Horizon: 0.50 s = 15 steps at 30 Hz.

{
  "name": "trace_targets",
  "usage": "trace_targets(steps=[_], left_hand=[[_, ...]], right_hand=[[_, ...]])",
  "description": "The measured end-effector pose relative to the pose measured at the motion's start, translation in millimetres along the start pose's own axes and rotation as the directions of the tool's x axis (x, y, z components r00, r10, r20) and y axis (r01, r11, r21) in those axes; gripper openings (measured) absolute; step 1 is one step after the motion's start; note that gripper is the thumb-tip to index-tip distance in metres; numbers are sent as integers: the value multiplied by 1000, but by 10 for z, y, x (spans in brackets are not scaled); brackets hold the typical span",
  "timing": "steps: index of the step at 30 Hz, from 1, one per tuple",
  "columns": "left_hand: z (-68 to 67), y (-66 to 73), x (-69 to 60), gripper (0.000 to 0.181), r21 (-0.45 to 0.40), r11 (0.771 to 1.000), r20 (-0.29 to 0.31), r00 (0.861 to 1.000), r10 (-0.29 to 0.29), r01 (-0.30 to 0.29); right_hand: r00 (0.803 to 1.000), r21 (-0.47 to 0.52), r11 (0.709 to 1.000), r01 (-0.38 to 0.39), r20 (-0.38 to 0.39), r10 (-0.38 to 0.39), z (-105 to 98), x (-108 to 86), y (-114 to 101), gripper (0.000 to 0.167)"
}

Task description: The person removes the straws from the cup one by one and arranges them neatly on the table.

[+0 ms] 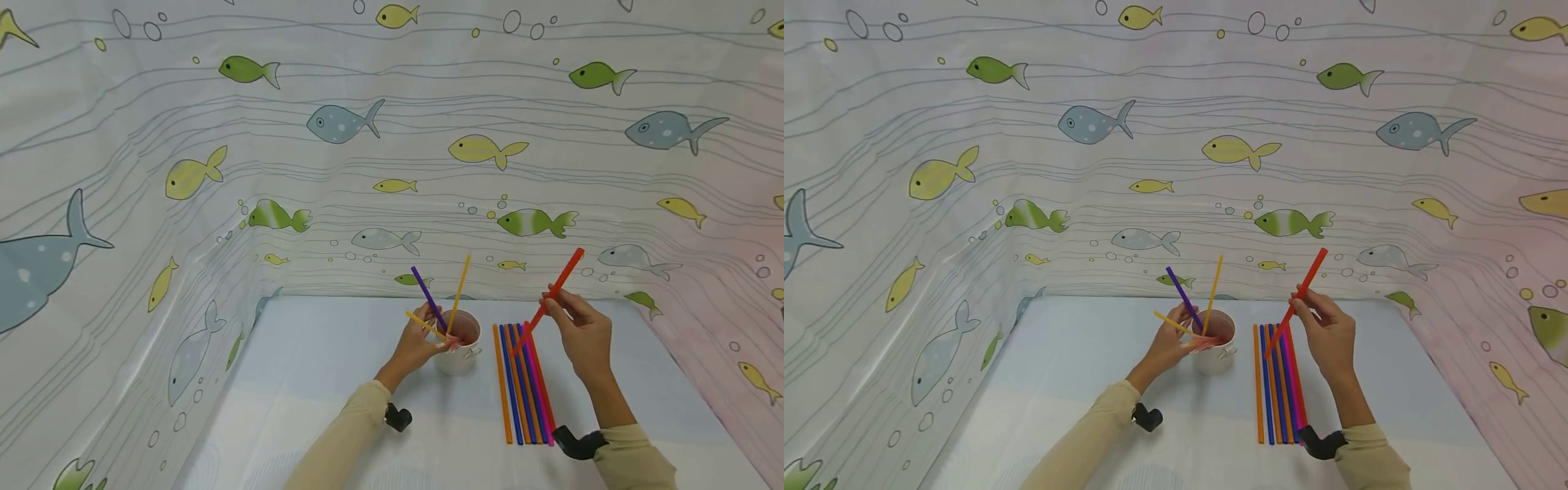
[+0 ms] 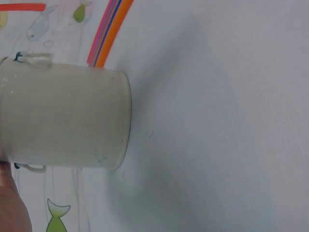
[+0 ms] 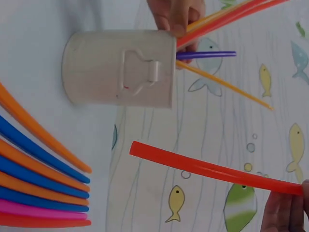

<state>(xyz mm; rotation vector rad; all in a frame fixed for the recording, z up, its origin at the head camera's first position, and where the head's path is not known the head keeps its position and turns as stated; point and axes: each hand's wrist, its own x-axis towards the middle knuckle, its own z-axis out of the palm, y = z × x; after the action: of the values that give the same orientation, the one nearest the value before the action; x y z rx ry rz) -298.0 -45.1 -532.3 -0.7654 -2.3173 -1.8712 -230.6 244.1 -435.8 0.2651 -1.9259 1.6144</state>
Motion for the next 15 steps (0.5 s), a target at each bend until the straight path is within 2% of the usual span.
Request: trace_targets(steps=[4,8,11,15], left_hand=[[0,3,-3,87,-9,1000,3,1000,1,-1],[5,-3,1,87,-10,1000,4,1000,-3,3],[4,-8,6,87,-2,1000,2,1000,-8,8],[4,-15,12,85,21,1000,1,1000,-12,12]], right_hand=[[995,-15,995,-102,-20,102,-40,-22,101,35],[987,-58,986,-159,-29,157,-72,-44,195,36],[982,-128,974,-187,-27,185,-100,-53,258,39],[971,-247,940,-236,-21,238,-141,-65,342,43]])
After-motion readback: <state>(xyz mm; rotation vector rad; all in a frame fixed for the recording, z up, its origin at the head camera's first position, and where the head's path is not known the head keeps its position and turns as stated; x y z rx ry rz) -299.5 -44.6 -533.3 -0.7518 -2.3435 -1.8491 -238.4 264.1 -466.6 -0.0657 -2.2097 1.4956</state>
